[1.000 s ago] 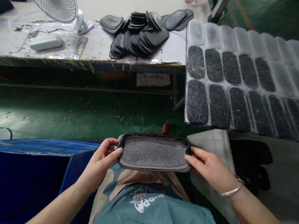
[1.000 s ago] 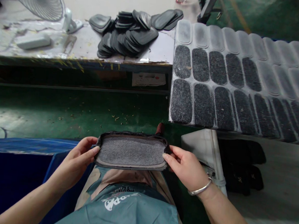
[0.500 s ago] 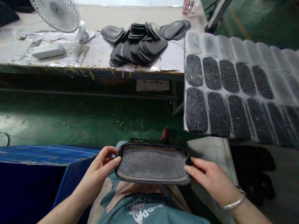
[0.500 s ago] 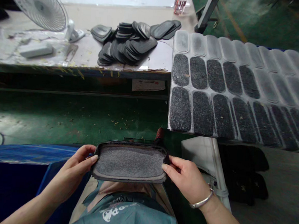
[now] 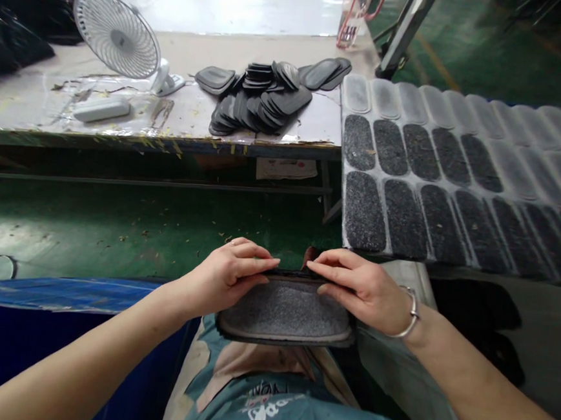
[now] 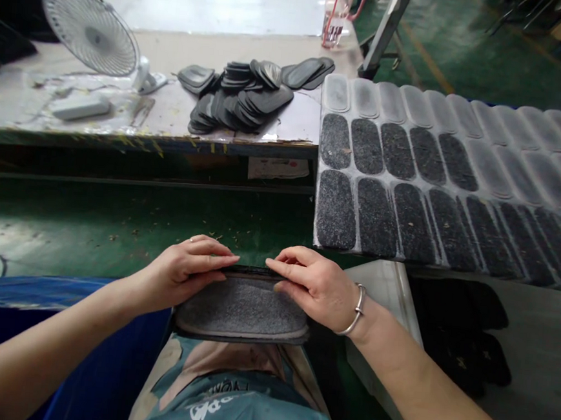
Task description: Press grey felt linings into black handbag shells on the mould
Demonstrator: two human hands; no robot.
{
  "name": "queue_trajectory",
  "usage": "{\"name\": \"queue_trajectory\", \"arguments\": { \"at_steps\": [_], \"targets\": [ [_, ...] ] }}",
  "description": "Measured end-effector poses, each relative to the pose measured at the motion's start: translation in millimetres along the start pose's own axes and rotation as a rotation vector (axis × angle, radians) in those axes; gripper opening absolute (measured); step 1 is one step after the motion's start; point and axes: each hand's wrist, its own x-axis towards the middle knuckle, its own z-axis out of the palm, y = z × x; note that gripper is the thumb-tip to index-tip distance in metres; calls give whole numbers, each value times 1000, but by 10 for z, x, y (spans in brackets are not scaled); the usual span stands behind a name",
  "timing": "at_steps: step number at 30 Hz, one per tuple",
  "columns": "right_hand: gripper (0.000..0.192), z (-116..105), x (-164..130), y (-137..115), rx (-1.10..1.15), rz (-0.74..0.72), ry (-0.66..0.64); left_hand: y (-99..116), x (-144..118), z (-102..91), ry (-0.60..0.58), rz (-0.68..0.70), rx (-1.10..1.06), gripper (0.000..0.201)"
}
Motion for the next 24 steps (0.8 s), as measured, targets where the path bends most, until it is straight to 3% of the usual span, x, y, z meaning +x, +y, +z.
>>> {"name": "queue_trajectory", "arguments": {
  "at_steps": [10,16,24],
  "targets": [
    [37,72,15,127,-96,-136,-81,-45,26,1,-115,159,129,42],
    [39,77,-7,104,-166,-144,-102,20,4,-16,-192,153,304,44],
    [42,29,-24,34,-271,-109,-174,85,-20,31,-214,160,310,41]
  ]
}}
